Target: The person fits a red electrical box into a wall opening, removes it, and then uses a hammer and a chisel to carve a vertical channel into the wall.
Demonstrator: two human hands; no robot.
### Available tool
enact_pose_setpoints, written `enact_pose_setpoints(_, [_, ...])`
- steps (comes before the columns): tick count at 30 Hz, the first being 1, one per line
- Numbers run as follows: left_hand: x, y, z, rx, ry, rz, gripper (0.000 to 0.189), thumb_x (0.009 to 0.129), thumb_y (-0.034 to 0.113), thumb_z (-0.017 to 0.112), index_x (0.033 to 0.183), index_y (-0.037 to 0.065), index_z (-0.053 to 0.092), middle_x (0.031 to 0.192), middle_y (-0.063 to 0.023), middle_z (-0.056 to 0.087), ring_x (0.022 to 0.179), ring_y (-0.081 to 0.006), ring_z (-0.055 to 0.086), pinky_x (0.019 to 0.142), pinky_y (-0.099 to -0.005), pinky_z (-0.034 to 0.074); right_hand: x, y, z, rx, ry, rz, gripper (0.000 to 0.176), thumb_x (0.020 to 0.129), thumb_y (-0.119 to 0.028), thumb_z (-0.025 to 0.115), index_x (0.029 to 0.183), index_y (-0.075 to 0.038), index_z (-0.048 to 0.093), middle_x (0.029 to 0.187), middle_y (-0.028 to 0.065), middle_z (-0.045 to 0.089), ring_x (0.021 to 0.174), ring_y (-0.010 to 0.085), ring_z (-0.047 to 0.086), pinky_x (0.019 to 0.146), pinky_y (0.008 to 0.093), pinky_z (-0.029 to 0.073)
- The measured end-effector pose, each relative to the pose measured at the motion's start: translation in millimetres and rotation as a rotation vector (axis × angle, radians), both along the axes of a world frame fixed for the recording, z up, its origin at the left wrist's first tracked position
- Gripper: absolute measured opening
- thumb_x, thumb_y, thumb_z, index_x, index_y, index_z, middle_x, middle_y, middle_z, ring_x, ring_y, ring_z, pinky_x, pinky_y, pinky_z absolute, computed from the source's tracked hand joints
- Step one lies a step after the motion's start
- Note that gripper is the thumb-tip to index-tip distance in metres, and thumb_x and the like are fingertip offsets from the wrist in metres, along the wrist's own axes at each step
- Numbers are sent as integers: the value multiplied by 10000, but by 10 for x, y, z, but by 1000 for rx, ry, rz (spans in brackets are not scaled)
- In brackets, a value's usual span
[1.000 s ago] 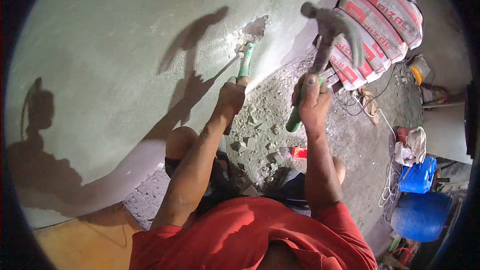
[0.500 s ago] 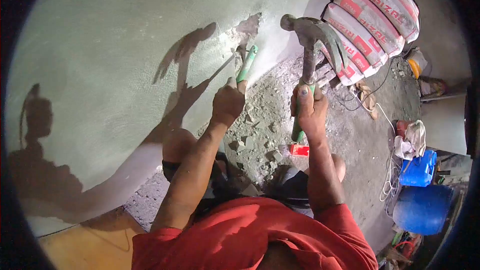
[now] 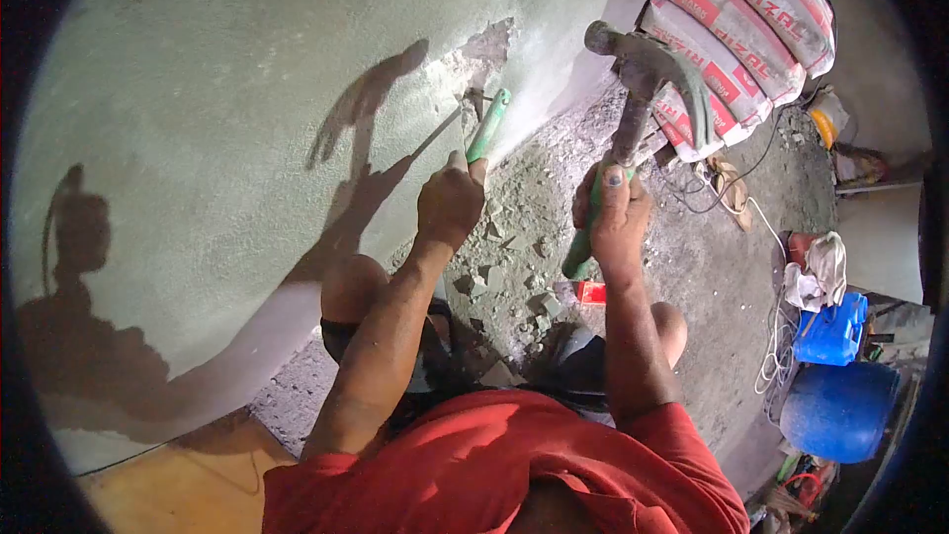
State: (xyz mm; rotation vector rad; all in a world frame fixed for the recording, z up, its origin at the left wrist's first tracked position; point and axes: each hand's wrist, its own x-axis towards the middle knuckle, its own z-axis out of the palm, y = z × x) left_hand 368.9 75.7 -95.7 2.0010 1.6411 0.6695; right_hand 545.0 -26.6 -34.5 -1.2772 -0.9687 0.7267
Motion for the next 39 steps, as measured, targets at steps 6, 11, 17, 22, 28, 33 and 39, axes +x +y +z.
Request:
enact_pose_setpoints(6, [42, -55, 153, 31, 24, -19, 373, 978, 328, 496, 936, -36, 567, 766, -287, 653, 753, -451, 665, 663, -508, 527, -192, 417, -1002, -371, 26, 31, 447, 951, -455, 564, 830, -25, 551, 578, 25, 534, 480, 125, 499, 444, 308, 408])
enact_pose_setpoints(11, [33, 2, 39, 101, 75, -61, 375, 978, 334, 502, 913, -28, 573, 756, -270, 655, 734, -444, 664, 647, -505, 528, 5, 312, -546, -114, 68, -44, 365, 990, -401, 522, 855, -62, 544, 613, 4, 528, 476, 89, 483, 431, 265, 397])
enact_pose_setpoints(17, [6, 19, 128, 45, 124, -43, 445, 971, 399, 481, 938, -31, 590, 763, -278, 656, 768, -463, 659, 683, -534, 520, -25, 407, -1112, -143, 82, -88, 434, 958, -417, 544, 805, -11, 569, 613, 70, 573, 506, 151, 539, 475, 335, 435])
enact_pose_setpoints(22, [-83, 69, -46, 33, 188, -35, 439, 960, 412, 503, 971, -13, 610, 865, -279, 672, 796, -470, 657, 706, -529, 518, 112, 361, -1004, -355, -91, -25, 514, 933, -485, 576, 907, 27, 611, 628, 107, 597, 541, 181, 561, 527, 364, 466])
enact_pose_setpoints(28, [210, 70, -641, -362, -613, 17, 380, 988, 385, 474, 970, 16, 562, 735, -231, 642, 687, -432, 647, 545, -480, 501, 304, 91, -69, -10, 21, -48, 504, 992, -509, 442, 790, -53, 520, 573, 32, 503, 455, 112, 473, 432, 267, 375])
enact_pose_setpoints(33, [380, -862, -838, 61, -41, -269, 390, 993, 415, 454, 979, 36, 545, 716, -214, 636, 690, -434, 641, 573, -509, 487, 328, -173, -160, -78, -37, -15, 611, 982, -598, 359, 828, -30, 525, 577, 44, 503, 462, 122, 475, 435, 269, 371])
enact_pose_setpoints(39, [192, -449, -599, -59, -303, 35, 418, 983, 399, 491, 896, -2, 567, 696, -247, 614, 698, -469, 622, 621, -507, 472, 195, -344, -442, -201, 59, 108, 671, 955, -655, 370, 902, -8, 537, 608, 48, 510, 475, 122, 480, 435, 278, 374])
